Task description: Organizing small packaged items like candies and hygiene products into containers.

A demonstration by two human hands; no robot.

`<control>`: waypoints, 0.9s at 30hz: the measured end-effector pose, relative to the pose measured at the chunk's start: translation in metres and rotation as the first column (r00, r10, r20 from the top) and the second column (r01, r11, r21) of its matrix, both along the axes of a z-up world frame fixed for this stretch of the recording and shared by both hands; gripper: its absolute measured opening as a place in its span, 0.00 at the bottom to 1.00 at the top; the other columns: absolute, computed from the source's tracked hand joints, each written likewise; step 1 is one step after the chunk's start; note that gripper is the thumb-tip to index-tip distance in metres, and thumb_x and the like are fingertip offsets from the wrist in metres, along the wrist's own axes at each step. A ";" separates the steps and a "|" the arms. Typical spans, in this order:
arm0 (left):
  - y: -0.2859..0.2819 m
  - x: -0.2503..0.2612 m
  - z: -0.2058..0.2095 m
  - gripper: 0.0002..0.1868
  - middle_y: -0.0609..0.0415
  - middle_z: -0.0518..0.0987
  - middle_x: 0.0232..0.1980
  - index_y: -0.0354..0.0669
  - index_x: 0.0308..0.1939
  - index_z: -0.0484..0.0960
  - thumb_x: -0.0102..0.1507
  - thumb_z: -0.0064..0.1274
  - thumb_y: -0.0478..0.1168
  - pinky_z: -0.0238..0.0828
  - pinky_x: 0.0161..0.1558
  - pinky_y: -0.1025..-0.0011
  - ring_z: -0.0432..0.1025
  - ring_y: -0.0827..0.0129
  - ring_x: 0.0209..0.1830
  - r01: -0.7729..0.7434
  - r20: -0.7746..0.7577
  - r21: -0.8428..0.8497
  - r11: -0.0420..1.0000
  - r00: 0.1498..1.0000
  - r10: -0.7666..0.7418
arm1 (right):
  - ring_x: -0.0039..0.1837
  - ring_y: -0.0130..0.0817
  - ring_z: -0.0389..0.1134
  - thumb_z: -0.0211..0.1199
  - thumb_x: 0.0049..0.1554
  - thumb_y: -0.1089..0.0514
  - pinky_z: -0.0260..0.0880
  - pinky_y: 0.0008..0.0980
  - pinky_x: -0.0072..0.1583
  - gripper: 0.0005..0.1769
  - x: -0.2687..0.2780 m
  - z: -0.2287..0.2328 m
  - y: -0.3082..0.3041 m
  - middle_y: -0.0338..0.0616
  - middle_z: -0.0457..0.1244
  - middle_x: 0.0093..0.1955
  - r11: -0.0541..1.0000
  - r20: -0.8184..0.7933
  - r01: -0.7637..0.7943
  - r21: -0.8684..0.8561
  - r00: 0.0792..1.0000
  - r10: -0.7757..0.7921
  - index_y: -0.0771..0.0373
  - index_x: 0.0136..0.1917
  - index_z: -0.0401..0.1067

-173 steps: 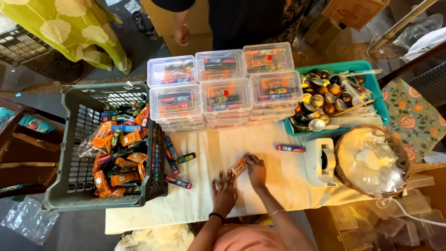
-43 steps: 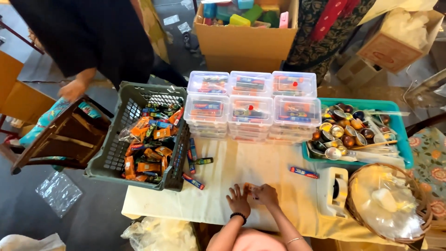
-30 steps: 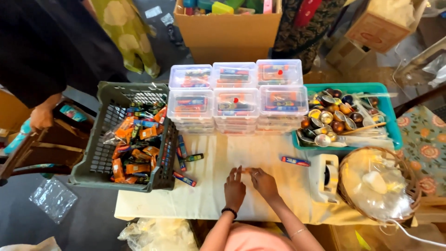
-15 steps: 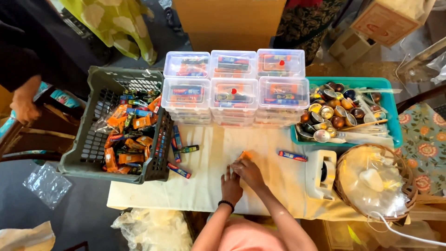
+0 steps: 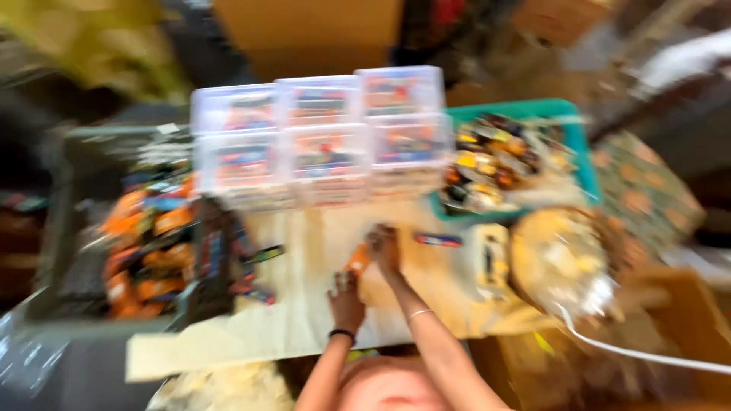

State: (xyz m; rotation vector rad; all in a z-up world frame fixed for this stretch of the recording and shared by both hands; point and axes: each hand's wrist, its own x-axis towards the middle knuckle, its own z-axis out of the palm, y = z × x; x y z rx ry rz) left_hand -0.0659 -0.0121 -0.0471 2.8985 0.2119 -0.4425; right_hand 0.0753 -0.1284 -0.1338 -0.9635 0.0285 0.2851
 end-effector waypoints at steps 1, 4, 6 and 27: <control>-0.005 0.001 -0.009 0.45 0.49 0.59 0.79 0.48 0.78 0.56 0.56 0.54 0.41 0.56 0.67 0.37 0.48 0.50 0.81 -0.061 0.038 -0.030 0.998 0.997 0.062 | 0.35 0.24 0.54 0.54 0.69 0.55 0.58 0.25 0.35 0.19 0.023 -0.051 0.000 0.31 0.52 0.34 0.949 -0.096 0.022 0.314 0.995 0.009 0.51 0.36 0.57; 0.000 -0.001 0.009 0.49 0.54 0.57 0.80 0.54 0.79 0.56 0.52 0.55 0.41 0.61 0.62 0.41 0.49 0.49 0.81 -0.016 0.066 -0.064 0.998 0.998 0.020 | 0.29 0.26 0.60 0.52 0.63 0.44 0.63 0.28 0.31 0.15 -0.014 -0.047 -0.008 0.32 0.59 0.29 0.892 -0.398 -0.201 0.404 0.840 0.370 0.52 0.39 0.67; -0.008 0.001 0.018 0.48 0.58 0.57 0.81 0.55 0.78 0.57 0.53 0.55 0.41 0.62 0.62 0.42 0.49 0.49 0.81 0.060 0.055 -0.040 0.997 0.997 -0.058 | 0.36 0.30 0.64 0.54 0.61 0.53 0.68 0.30 0.40 0.07 -0.030 0.028 -0.023 0.36 0.63 0.35 0.961 -0.138 -0.251 -0.115 0.962 0.235 0.57 0.47 0.70; -0.054 -0.017 0.055 0.31 0.52 0.65 0.65 0.58 0.72 0.61 0.66 0.38 0.61 0.67 0.50 0.48 0.65 0.52 0.58 -0.784 -0.832 -0.393 -0.481 0.079 0.550 | 0.53 0.32 0.69 0.69 0.59 0.59 0.72 0.32 0.55 0.23 -0.204 0.162 -0.191 0.50 0.69 0.54 0.668 0.010 -0.077 -0.740 0.992 0.125 0.65 0.67 0.72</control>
